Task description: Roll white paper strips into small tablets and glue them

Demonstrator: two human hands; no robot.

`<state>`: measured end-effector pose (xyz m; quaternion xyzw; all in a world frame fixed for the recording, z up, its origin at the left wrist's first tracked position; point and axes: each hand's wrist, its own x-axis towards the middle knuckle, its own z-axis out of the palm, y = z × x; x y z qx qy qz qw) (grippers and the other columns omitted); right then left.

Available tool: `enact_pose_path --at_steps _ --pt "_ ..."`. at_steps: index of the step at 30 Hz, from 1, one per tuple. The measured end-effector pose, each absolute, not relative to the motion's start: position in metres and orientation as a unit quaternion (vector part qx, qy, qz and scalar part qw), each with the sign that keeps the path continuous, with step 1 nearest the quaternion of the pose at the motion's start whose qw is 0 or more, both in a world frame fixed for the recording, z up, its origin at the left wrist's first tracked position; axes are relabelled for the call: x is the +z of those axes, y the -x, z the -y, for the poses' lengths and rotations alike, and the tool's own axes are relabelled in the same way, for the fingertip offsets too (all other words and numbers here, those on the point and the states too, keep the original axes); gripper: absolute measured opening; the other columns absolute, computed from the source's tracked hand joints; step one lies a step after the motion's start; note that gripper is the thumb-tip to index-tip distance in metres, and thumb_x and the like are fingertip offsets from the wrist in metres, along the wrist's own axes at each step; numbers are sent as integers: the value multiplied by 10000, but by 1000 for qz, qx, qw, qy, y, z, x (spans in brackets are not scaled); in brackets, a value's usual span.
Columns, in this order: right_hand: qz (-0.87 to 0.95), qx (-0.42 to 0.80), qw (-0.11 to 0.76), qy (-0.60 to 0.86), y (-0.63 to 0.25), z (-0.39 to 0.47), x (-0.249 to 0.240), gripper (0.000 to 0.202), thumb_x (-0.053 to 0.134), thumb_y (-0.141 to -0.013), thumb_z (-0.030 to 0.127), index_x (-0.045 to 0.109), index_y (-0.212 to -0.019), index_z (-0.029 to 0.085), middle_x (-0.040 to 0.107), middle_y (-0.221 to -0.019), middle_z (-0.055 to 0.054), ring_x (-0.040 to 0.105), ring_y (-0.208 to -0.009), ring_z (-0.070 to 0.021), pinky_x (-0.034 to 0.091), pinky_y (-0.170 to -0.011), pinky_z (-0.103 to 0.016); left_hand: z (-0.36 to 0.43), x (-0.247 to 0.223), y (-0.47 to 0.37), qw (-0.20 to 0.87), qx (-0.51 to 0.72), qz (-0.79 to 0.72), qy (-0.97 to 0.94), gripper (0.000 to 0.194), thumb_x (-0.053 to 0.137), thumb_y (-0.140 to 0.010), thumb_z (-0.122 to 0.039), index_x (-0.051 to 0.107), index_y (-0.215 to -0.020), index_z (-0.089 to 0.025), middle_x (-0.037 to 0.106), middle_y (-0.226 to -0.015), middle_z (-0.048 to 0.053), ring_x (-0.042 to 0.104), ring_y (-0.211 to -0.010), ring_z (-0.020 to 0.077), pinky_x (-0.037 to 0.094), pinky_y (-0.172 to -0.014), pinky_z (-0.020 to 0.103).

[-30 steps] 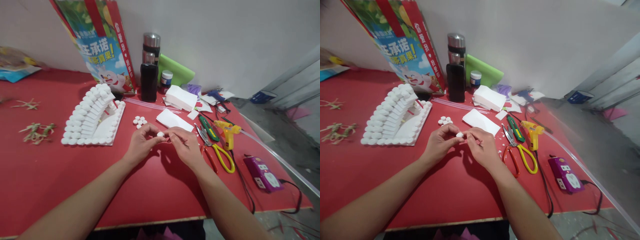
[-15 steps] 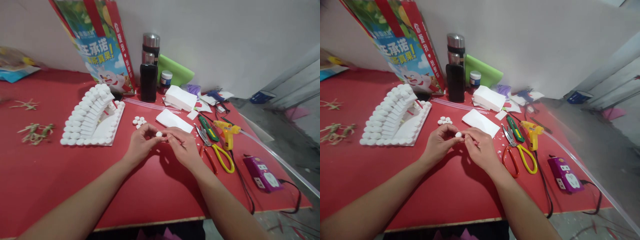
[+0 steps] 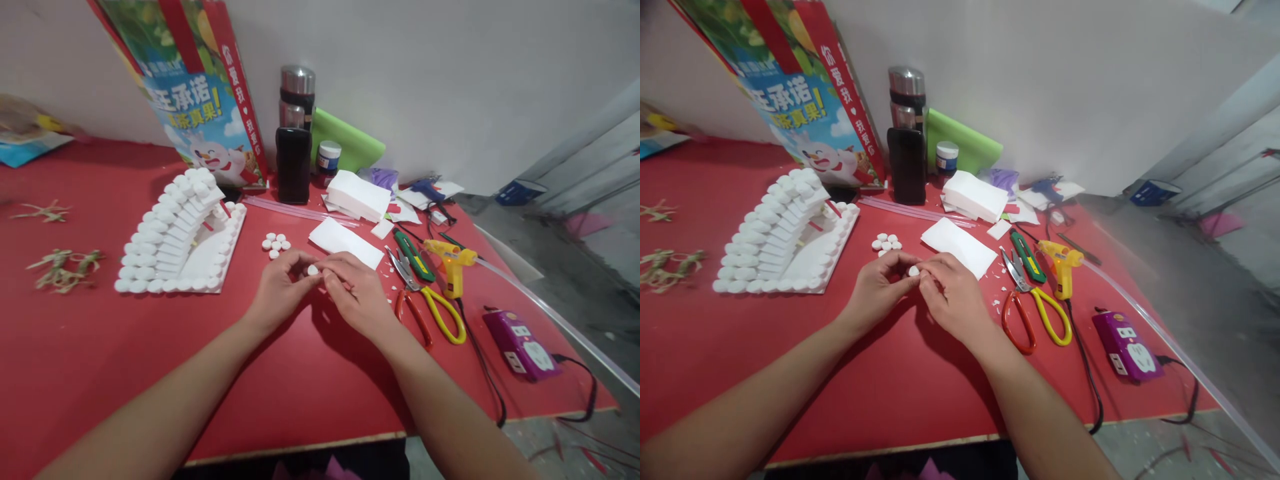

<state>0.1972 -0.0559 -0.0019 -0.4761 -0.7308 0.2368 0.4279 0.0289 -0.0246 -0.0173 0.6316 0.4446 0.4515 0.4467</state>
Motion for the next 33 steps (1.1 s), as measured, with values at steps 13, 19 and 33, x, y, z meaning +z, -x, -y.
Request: enact_pose_path --at_steps 13,19,33 --pt "748 186 359 527 -192 55 -7 176 589 -992 225 754 -953 177 679 -954 -83 670 -894 -212 536 -841 -358 25 -22 -28 314 374 -522 -699 67 625 -794 -181 685 -765 -176 658 -678 -15 567 -623 141 396 -604 281" --pt "784 115 337 509 -188 57 -8 257 506 -1022 217 759 -1013 174 680 -973 -107 653 -912 -233 540 -834 -376 26 -22 -29 345 369 -538 -675 47 629 -751 -174 592 -728 -191 571 -611 -50 510 -572 125 367 -553 268" --pt "646 245 493 529 -201 57 3 87 683 -933 268 729 -980 211 721 -966 -49 665 -801 -175 552 -737 -324 20 -18 -31 532 502 -419 -538 303 858 -682 -282 590 -789 -188 576 -694 -46 511 -638 112 426 -597 245"
